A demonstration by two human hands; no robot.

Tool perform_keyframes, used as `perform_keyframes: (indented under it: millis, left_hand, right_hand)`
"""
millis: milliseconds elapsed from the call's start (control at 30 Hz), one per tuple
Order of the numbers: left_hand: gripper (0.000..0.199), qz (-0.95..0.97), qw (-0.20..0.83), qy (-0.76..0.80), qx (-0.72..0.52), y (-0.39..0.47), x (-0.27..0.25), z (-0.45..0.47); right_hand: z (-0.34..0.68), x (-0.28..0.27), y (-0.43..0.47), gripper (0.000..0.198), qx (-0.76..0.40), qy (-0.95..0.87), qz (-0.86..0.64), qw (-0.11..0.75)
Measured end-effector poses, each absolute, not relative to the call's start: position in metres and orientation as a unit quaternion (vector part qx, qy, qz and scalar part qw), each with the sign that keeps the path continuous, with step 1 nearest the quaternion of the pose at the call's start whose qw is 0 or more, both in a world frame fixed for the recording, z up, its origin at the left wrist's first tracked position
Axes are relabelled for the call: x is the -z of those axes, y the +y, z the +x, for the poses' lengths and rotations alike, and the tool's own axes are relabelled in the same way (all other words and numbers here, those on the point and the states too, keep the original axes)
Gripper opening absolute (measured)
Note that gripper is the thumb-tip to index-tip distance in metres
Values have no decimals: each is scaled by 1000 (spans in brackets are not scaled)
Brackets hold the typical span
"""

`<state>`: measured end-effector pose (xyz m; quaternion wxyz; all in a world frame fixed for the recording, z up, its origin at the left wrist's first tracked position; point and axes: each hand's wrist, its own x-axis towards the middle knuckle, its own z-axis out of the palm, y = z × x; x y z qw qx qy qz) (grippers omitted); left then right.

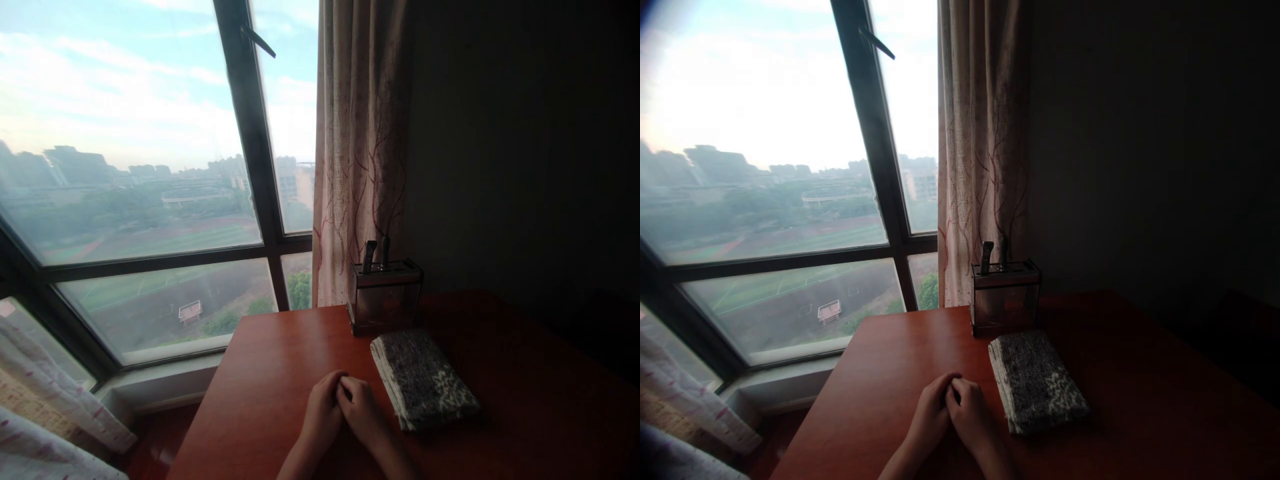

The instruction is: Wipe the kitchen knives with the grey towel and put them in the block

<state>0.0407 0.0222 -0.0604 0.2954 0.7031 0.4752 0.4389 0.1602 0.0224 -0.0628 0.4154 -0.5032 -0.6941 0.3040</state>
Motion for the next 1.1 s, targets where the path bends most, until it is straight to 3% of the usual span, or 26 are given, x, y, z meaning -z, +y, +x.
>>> perform_keyframes:
  millis: [1100]
  left_hand:
    - [44,701,299,473,-442,22,62,41]
  right_hand:
    - [159,65,23,26,-308,-691,-502,419]
